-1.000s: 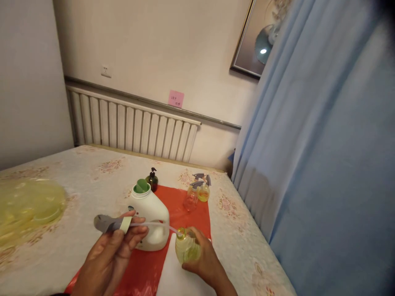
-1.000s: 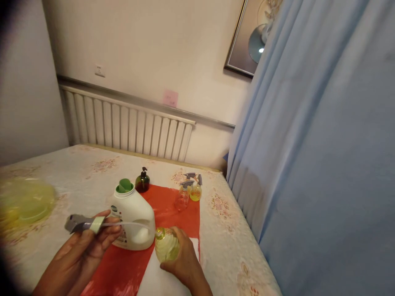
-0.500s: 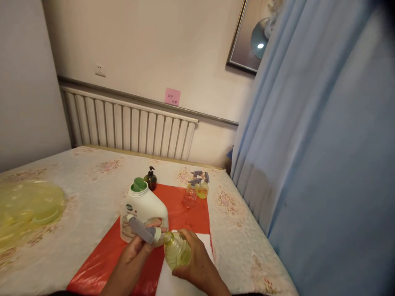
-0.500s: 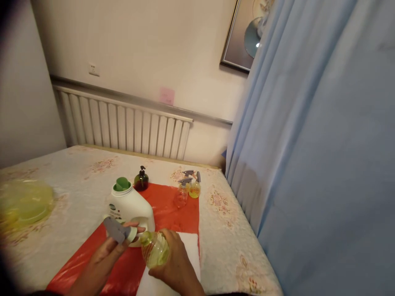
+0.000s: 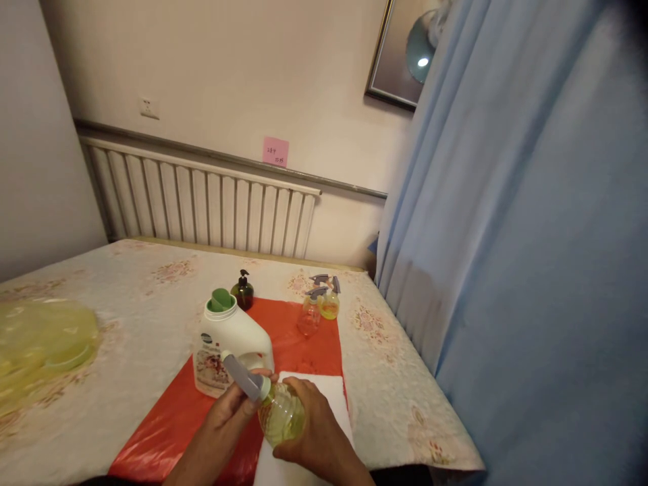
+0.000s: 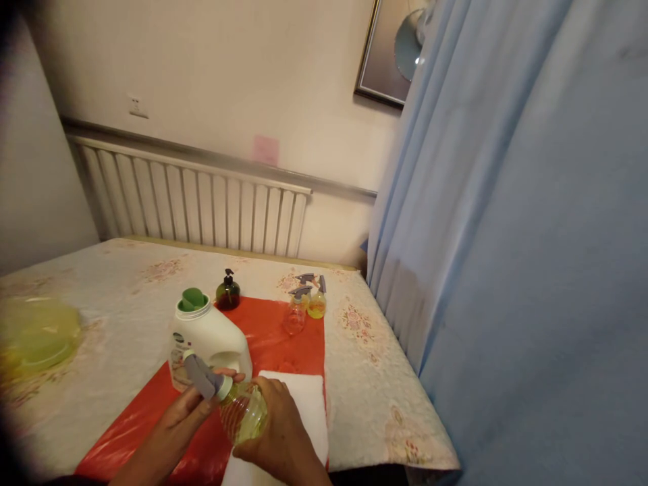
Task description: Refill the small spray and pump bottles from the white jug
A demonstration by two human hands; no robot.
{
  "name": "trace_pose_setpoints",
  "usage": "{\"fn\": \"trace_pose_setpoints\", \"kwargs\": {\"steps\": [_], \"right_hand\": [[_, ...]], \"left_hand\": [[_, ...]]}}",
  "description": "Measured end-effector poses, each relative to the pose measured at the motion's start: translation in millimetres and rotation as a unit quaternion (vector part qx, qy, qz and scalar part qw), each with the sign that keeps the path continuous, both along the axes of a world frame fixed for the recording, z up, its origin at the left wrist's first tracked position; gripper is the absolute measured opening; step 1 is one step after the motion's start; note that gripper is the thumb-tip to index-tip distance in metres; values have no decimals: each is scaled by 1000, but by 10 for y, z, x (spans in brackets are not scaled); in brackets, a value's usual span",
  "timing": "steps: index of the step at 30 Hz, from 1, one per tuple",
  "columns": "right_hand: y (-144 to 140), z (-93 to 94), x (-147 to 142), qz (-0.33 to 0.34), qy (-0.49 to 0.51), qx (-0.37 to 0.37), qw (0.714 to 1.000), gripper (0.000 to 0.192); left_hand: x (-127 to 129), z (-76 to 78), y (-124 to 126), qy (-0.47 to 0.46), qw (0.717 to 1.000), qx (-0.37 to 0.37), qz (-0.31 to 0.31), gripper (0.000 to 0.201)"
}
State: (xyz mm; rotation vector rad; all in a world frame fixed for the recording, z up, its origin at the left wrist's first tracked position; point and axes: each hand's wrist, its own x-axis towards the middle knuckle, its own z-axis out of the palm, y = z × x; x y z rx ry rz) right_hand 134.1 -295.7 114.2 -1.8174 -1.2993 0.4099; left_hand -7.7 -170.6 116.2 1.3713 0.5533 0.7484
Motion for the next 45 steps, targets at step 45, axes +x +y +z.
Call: {"fn": "trace_pose_setpoints", "kwargs": {"steps": [45], "right_hand": [[-40,-61,-93,94,251,-1,963,99]], "left_hand": [[-127,18,204,63,984,84,-143,36]]}}
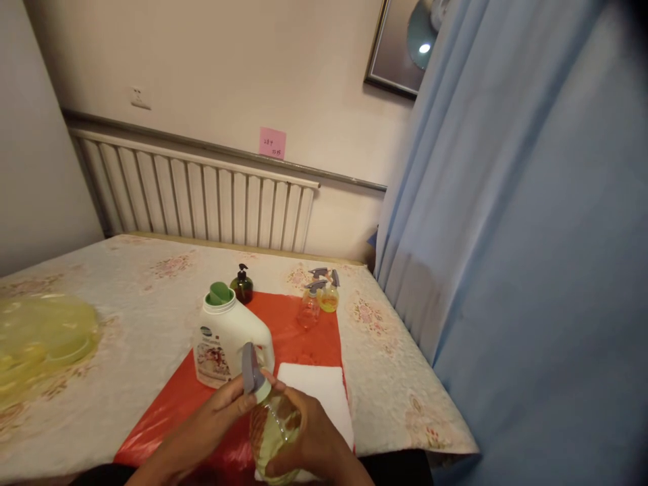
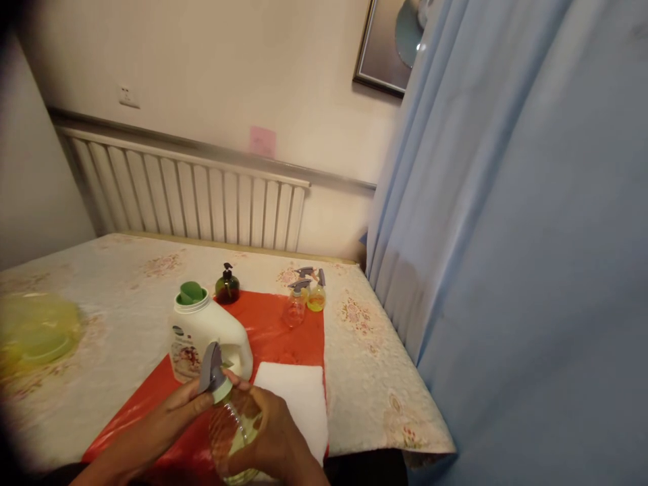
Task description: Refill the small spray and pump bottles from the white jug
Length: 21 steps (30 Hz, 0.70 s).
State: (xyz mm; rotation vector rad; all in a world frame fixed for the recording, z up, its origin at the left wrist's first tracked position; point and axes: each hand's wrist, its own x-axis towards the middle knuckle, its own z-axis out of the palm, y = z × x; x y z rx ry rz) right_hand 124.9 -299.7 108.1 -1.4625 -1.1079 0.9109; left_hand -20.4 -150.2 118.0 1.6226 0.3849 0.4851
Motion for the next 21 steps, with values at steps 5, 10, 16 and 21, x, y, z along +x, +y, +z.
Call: {"fn": "trace_pose_setpoints", "kwargs": {"steps": [5,10,16,21], "right_hand": [[-26,53,-5,31,88,-10,996,101],[-48,10,-13,20,94,3,995,95],[-31,-63,-1,-12,75,-45,996,82],[-24,-121,0,-52,53,-77,994,83]], "left_hand": [[34,-9,-35,-4,998,-59,-11,38],[108,-42,-100,-13,998,-64,1,38],[189,-214,-80,-9,995,-89,32,44],[249,-219,-114,-35,985,-159,57,48]]}}
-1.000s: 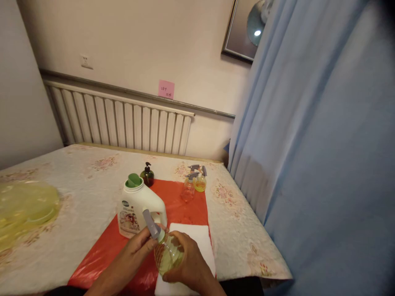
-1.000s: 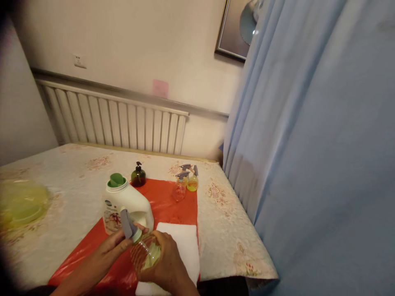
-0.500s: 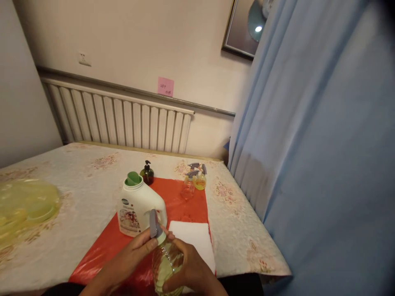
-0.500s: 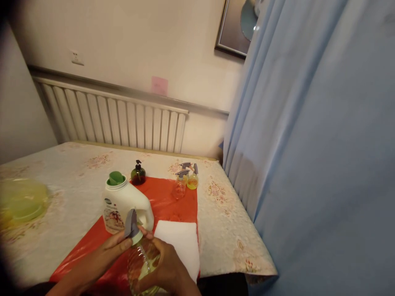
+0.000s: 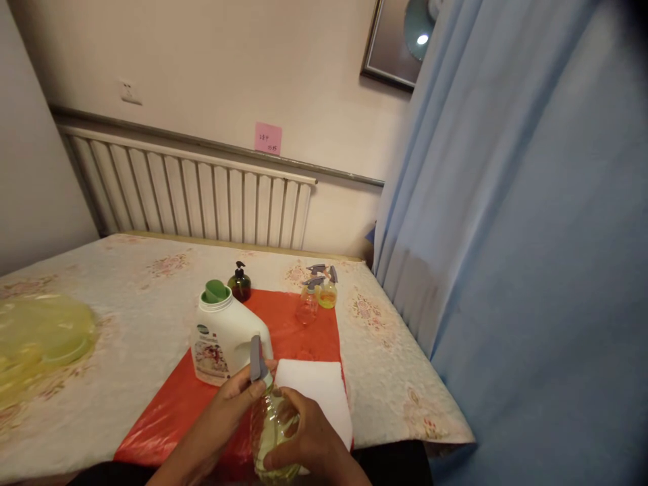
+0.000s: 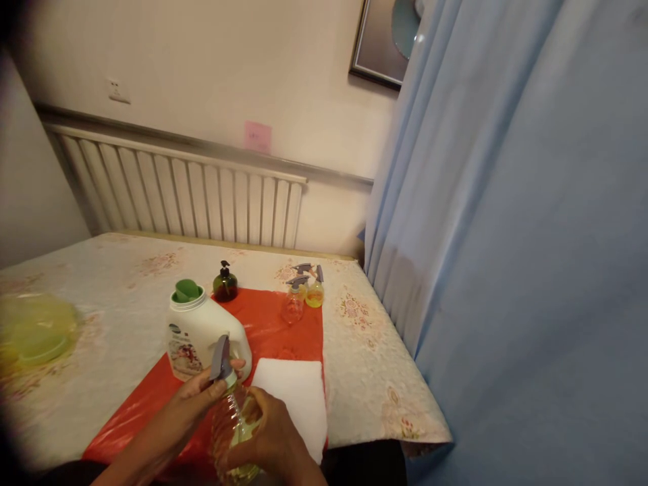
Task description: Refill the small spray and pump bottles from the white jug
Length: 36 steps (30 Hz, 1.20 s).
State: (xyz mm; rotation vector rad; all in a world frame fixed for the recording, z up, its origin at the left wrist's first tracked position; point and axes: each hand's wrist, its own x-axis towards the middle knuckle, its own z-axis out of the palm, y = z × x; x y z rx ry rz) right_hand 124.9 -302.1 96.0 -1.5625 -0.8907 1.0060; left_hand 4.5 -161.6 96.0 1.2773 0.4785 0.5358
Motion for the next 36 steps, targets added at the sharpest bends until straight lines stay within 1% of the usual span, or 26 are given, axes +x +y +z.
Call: {"fn": "trace_pose_setpoints", "kwargs": {"steps": [3,7,9,13,17,19,22,25,27,29,32,34,36], "right_hand": [[-3,-24,1,-6,-6,3,1000,87],[-2,-42,12,-9,-20,6,1000,87],[2,-40,17,-13,-13,4,1000,84],[14,-28,17,-12,24,9,1000,78],[22,-37,13,-14,46,17,999,80],[25,-42,14,-11,47,18,999,80],[34,-37,17,-6,54,27,998,80],[43,-41,15,-10,39,24,999,77],[45,-59,10,-13,24,26,999,76],[42,-80,7,-19,11,29,999,79],[34,-84,7,-23,12,27,999,80],[29,-67,7,-22,22,27,999,81],[26,-51,7,-22,25,29,999,82]], "left_hand": [[54,20,-26,-26,999,-10,32,45],[91,-14,-40,-52,996,-20,67,37],[91,-44,-39,-60,996,-22,59,35],[87,-66,-34,-72,996,-52,16,40],[81,-22,-49,-88,991,-101,-7,43],[84,7,-64,-95,987,-126,-16,41],[118,28,-81,-101,985,-137,-2,38],[174,32,-91,-99,988,-112,45,43],[200,41,-100,-89,988,-111,64,45],[205,58,-113,-83,987,-119,65,44],[190,90,-127,-91,986,-134,41,39],[181,112,-133,-94,982,-161,25,35],[182,133,-140,-90,977,-193,24,33]]}}
